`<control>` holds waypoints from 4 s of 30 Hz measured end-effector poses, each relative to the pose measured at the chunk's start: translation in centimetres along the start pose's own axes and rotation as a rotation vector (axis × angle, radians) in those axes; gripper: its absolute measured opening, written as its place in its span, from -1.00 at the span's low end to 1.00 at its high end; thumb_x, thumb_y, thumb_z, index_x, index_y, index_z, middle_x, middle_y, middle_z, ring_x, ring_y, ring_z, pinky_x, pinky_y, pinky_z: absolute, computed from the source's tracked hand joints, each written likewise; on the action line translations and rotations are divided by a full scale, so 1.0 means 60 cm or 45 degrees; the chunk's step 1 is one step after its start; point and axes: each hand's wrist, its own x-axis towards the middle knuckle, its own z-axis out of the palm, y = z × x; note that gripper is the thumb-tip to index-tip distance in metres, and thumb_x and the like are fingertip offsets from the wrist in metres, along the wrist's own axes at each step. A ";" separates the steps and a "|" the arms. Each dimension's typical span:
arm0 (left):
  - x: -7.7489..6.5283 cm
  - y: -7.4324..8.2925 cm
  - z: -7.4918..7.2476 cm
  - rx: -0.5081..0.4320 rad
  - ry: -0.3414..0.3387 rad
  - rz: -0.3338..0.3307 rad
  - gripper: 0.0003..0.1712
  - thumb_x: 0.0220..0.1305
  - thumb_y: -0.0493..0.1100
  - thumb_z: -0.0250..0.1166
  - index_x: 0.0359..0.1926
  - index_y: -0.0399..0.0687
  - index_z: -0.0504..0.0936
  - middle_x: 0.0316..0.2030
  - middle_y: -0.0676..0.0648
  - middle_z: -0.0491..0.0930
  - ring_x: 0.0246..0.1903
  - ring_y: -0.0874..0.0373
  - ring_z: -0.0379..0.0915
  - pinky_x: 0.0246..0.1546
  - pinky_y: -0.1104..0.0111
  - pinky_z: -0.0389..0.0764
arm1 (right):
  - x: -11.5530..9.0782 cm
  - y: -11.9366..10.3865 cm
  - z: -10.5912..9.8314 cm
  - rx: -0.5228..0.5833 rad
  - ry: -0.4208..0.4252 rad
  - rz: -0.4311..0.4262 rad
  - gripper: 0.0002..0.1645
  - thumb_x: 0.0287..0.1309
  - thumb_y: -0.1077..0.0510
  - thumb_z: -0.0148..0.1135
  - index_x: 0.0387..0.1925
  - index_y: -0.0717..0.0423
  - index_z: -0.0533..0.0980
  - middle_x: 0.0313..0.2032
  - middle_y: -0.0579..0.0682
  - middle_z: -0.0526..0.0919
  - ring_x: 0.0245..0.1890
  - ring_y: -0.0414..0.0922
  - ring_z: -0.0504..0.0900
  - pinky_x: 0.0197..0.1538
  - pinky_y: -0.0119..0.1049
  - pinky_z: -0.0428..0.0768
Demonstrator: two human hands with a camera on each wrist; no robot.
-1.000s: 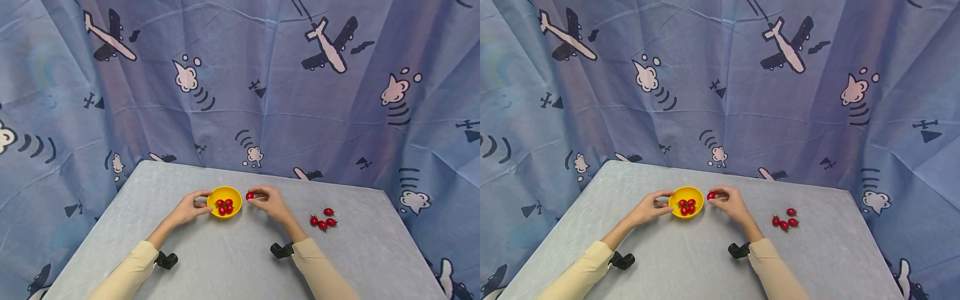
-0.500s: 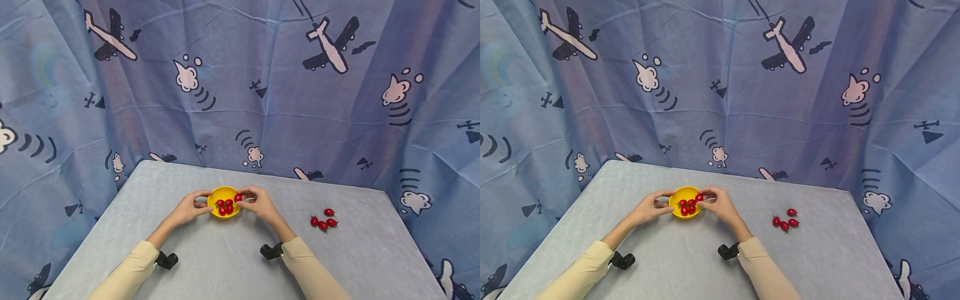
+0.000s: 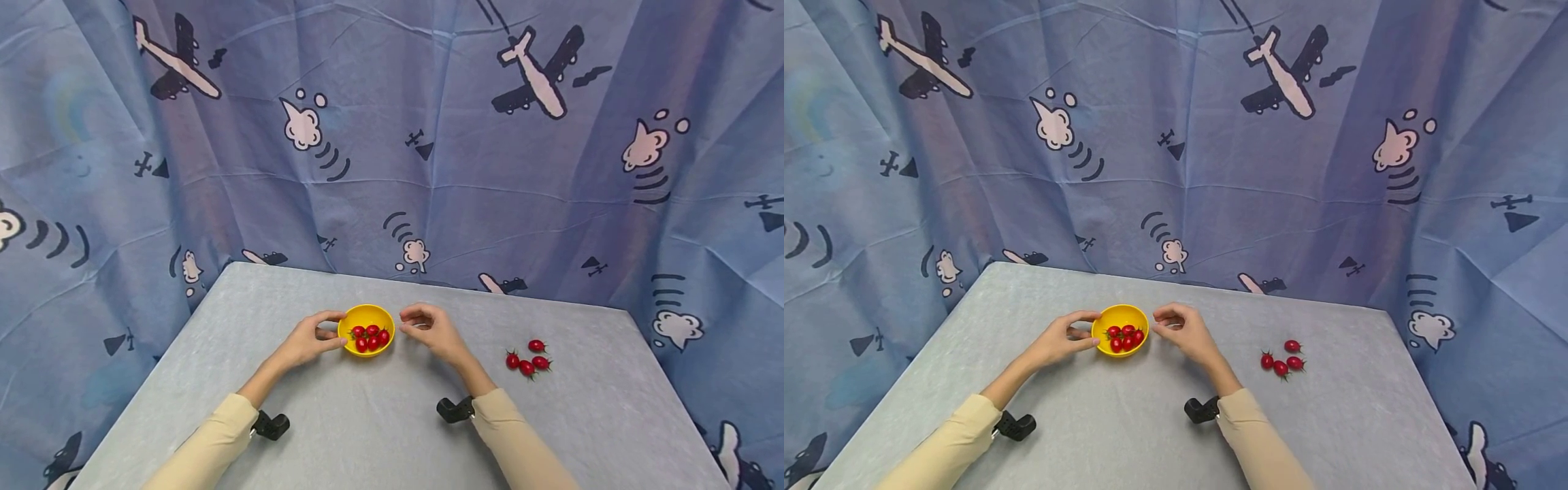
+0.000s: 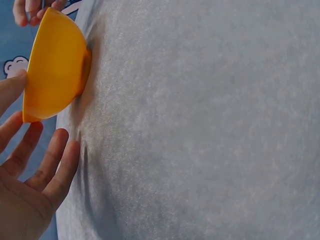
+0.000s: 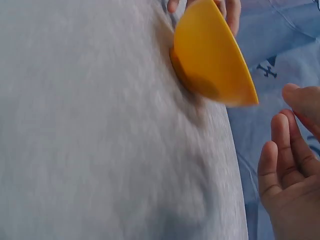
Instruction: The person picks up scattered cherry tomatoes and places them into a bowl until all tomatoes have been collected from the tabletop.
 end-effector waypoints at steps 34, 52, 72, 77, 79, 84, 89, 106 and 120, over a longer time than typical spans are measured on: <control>-0.001 -0.002 -0.001 -0.004 -0.006 -0.009 -0.39 0.29 -0.26 0.45 0.31 -0.31 0.50 0.23 -0.33 0.48 -0.07 -0.12 0.65 0.01 0.07 0.63 | -0.176 0.029 -0.281 -0.391 0.328 0.142 -0.61 0.35 0.21 0.34 0.08 0.41 0.56 -0.05 0.32 0.65 -0.17 -0.22 0.66 -0.14 -0.53 0.59; 0.001 -0.003 -0.002 -0.032 -0.006 0.010 -0.39 0.30 -0.28 0.44 0.32 -0.35 0.48 0.23 -0.36 0.47 -0.07 -0.14 0.65 0.04 0.04 0.61 | -0.267 0.070 -0.353 -0.613 0.361 0.151 -0.67 0.29 0.31 0.37 0.03 0.39 0.59 -0.13 0.29 0.68 -0.25 -0.35 0.66 -0.25 -0.56 0.58; -0.005 0.020 -0.002 -0.033 -0.022 0.010 -0.40 0.31 -0.36 0.39 0.31 -0.46 0.44 0.23 -0.44 0.44 -0.05 -0.26 0.62 0.04 0.01 0.60 | -0.268 0.076 -0.342 -0.674 0.233 0.253 -0.45 0.18 0.17 0.51 0.14 0.31 0.54 0.03 0.26 0.62 -0.08 0.00 0.62 -0.15 -0.49 0.57; -0.010 0.042 -0.004 -0.024 -0.033 0.013 -0.42 0.30 -0.40 0.39 0.29 -0.50 0.44 0.21 -0.48 0.44 -0.06 -0.28 0.62 0.03 0.01 0.61 | -0.265 0.078 -0.340 -0.709 0.230 0.243 -0.46 0.17 0.16 0.52 0.12 0.31 0.56 0.01 0.23 0.63 -0.09 0.00 0.61 -0.15 -0.44 0.58; -0.006 0.028 -0.003 -0.015 -0.028 0.016 -0.41 0.30 -0.36 0.41 0.29 -0.45 0.45 0.21 -0.44 0.45 -0.07 -0.23 0.64 0.02 0.04 0.62 | -0.264 0.080 -0.339 -0.718 0.224 0.242 -0.47 0.16 0.17 0.52 0.11 0.31 0.56 0.00 0.23 0.64 -0.10 0.02 0.61 -0.14 -0.43 0.58; 0.001 0.001 -0.001 -0.010 -0.025 0.017 -0.40 0.30 -0.28 0.43 0.31 -0.35 0.48 0.22 -0.35 0.47 -0.07 -0.13 0.65 0.03 0.09 0.62 | -0.257 0.081 -0.334 -0.772 0.200 0.228 -0.55 0.13 0.26 0.52 0.04 0.30 0.61 -0.03 0.21 0.66 -0.11 0.11 0.62 -0.13 -0.40 0.59; 0.000 0.004 -0.001 -0.003 -0.022 0.004 -0.39 0.31 -0.27 0.43 0.32 -0.34 0.48 0.22 -0.35 0.48 -0.07 -0.13 0.65 0.03 0.08 0.62 | -0.249 0.082 -0.330 -0.823 0.195 0.258 -0.63 0.10 0.33 0.51 -0.02 0.25 0.64 -0.05 0.20 0.66 -0.10 0.10 0.62 -0.11 -0.35 0.59; 0.002 0.006 0.001 0.003 -0.023 -0.010 -0.39 0.30 -0.27 0.44 0.32 -0.32 0.48 0.21 -0.34 0.48 -0.08 -0.10 0.66 0.02 0.10 0.63 | -0.249 0.067 -0.348 -0.767 0.253 0.290 -0.60 0.18 0.22 0.50 0.02 0.26 0.62 -0.06 0.21 0.66 -0.14 0.06 0.62 -0.23 -0.46 0.58; -0.002 0.001 -0.003 -0.010 0.004 0.043 -0.38 0.31 -0.26 0.44 0.33 -0.35 0.45 0.24 -0.36 0.45 -0.04 -0.15 0.64 0.04 0.02 0.61 | -0.218 0.042 -0.326 -0.602 0.375 0.182 -0.62 0.32 0.10 0.39 0.07 0.22 0.61 0.00 0.18 0.66 -0.11 -0.40 0.56 -0.09 -0.62 0.50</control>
